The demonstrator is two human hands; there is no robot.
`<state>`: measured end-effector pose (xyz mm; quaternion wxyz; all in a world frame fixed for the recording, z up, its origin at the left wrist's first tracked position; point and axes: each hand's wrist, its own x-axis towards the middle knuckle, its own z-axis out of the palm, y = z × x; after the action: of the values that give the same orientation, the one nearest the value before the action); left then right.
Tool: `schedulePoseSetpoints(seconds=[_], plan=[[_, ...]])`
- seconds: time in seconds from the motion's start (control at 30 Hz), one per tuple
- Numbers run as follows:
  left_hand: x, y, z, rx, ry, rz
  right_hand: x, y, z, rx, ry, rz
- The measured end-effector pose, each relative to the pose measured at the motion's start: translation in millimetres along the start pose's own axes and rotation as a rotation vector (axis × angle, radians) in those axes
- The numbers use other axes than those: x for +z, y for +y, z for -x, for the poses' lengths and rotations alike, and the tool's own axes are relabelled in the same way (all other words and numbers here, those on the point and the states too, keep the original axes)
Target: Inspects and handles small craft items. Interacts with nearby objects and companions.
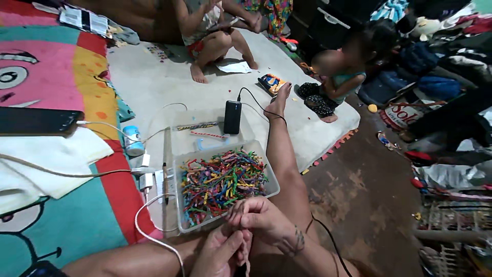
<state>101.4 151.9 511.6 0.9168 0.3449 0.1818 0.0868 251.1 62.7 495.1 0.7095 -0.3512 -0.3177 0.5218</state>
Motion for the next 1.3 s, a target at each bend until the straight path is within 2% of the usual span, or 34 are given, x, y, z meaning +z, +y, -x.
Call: schedulePoseSetpoints(seconds=[0.17, 0.3, 0.37, 0.47, 0.57, 0.63, 0.67, 0.73, 0.83, 0.87, 0.9, 0.93, 1.07, 1.17, 1.23, 1.3], plan=[[6.6, 0.2, 0.4, 0.114, 0.066, -0.257, 7.3, -2.7, -1.1, 0.011, 0.075, -0.123], [4.7, -5.8, -2.9, 0.237, 0.105, -0.407, 9.0, -5.6, -4.0, 0.011, 0.18, 0.005], [3.5, -5.0, -2.2, 0.207, 0.097, -0.358, 5.7, -6.5, -2.1, 0.02, 0.119, 0.095], [-0.4, -2.5, -1.8, 0.083, 0.05, -0.141, -2.4, -6.6, 0.1, 0.031, -0.065, 0.118], [-8.8, -4.9, -5.5, -0.066, -0.097, 0.066, -5.4, -3.0, 1.1, -0.007, -0.071, 0.031], [-10.0, -6.0, -8.6, -0.098, -0.205, 0.124, -4.5, -0.9, 0.5, -0.004, -0.05, -0.082], [-8.2, -6.0, -8.0, -0.064, -0.192, 0.08, -2.5, -0.9, -0.2, 0.006, -0.035, -0.127], [-1.9, -5.2, -4.9, 0.105, -0.057, -0.166, 1.7, -2.8, -2.3, 0.014, 0.025, -0.172], [3.4, -6.9, -6.6, 0.47, 0.192, -0.864, 11.0, -7.7, -6.4, 0.01, 0.271, -0.074], [3.9, -7.1, -7.6, 0.521, 0.235, -1.011, 14.1, -9.0, -7.7, 0.004, 0.346, -0.012], [4.4, -6.8, -7.8, 0.519, 0.255, -1.026, 15.4, -8.8, -8.8, -0.004, 0.378, 0.032], [5.5, -5.2, -6.7, 0.469, 0.252, -0.917, 13.9, -7.6, -9.1, -0.008, 0.349, 0.052], [0.3, 3.8, -0.4, 0.066, 0.067, -0.127, -4.7, -0.8, -5.5, 0.018, -0.078, 0.02], [-12.7, -2.1, -5.8, -0.203, -0.241, 0.313, -4.4, 4.1, -1.3, 0.001, -0.06, -0.05], [-10.1, -6.2, -7.4, -0.213, -0.314, 0.374, 1.9, 4.8, 0.5, 0.014, 0.028, -0.163], [-1.5, -4.2, -2.5, 0.0, -0.124, 0.032, 8.9, 3.0, -0.5, 0.003, 0.118, -0.231]])
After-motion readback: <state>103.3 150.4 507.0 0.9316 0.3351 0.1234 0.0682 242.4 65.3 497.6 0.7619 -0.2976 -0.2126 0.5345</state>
